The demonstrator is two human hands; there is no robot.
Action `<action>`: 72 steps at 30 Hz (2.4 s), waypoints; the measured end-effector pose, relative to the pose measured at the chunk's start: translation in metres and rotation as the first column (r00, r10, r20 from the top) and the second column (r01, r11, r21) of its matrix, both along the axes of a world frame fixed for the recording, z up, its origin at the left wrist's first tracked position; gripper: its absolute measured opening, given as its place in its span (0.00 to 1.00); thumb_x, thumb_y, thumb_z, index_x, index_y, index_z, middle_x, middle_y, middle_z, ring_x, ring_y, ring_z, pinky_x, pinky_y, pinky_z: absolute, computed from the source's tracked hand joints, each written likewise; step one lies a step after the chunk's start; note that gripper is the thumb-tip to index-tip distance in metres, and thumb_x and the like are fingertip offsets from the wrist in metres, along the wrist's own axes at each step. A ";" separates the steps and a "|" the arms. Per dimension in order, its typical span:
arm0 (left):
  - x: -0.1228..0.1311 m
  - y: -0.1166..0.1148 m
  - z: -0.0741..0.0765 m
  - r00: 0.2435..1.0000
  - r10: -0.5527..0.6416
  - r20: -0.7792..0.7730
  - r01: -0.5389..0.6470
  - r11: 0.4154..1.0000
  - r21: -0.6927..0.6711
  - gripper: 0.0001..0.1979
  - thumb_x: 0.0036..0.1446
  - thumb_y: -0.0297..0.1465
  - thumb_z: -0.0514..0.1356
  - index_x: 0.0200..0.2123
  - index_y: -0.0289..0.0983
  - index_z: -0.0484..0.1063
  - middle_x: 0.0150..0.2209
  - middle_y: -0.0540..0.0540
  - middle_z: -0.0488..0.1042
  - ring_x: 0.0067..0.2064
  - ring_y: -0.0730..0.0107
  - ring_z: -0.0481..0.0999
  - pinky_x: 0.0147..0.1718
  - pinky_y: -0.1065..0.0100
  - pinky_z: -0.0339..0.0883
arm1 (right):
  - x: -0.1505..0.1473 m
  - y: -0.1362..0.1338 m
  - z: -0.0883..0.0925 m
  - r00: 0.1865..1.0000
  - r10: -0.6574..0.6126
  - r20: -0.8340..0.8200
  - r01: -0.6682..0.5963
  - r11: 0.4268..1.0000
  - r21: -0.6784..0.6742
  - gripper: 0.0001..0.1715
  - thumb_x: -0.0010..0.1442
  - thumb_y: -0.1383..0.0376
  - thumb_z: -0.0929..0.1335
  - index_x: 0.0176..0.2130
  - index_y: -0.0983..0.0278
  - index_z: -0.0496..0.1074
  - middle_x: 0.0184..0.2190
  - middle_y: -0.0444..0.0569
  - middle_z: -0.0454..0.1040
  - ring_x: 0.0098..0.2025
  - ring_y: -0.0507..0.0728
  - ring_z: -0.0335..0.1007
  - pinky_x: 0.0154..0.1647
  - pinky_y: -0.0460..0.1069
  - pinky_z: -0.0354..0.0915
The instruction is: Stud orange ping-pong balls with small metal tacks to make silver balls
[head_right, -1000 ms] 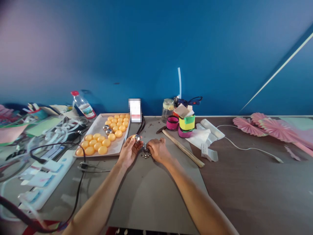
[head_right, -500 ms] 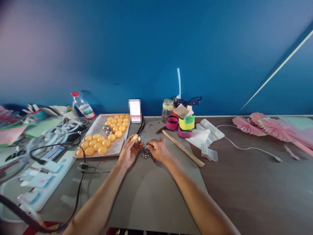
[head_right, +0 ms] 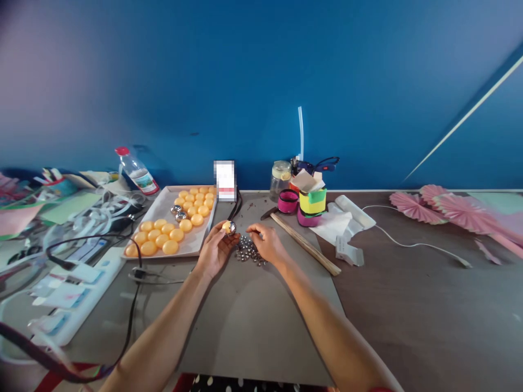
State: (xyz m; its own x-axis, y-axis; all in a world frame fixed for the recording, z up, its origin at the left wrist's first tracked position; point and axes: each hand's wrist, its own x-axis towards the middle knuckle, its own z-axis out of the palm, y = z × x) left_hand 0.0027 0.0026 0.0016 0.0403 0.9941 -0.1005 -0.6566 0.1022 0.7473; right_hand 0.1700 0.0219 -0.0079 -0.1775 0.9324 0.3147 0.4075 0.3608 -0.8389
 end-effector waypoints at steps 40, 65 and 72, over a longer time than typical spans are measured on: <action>0.002 -0.005 -0.010 0.940 0.003 -0.342 0.069 0.978 0.198 0.18 0.49 0.33 0.65 0.45 0.39 0.72 0.46 0.45 0.73 0.43 0.67 0.72 0.47 0.64 0.65 | -0.013 -0.009 0.015 0.936 0.020 -0.352 -0.124 0.953 -0.277 0.08 0.50 0.60 0.67 0.29 0.63 0.69 0.21 0.41 0.66 0.26 0.50 0.60 0.30 0.46 0.59; 0.003 -0.006 -0.008 0.894 0.086 -0.440 0.014 0.976 0.219 0.16 0.46 0.32 0.67 0.41 0.38 0.75 0.40 0.46 0.75 0.42 0.66 0.73 0.45 0.67 0.65 | -0.021 -0.008 0.010 0.931 -0.047 -0.362 -0.078 0.943 -0.324 0.10 0.50 0.58 0.67 0.27 0.62 0.63 0.18 0.39 0.64 0.22 0.50 0.59 0.24 0.46 0.55; -0.001 -0.005 -0.003 0.995 -0.059 -0.084 0.069 0.991 0.118 0.19 0.46 0.33 0.67 0.43 0.39 0.71 0.37 0.47 0.74 0.36 0.71 0.73 0.41 0.65 0.68 | 0.004 0.000 0.009 0.988 0.015 -0.152 -0.027 0.997 -0.078 0.11 0.55 0.60 0.65 0.37 0.63 0.71 0.28 0.45 0.69 0.29 0.52 0.63 0.32 0.48 0.60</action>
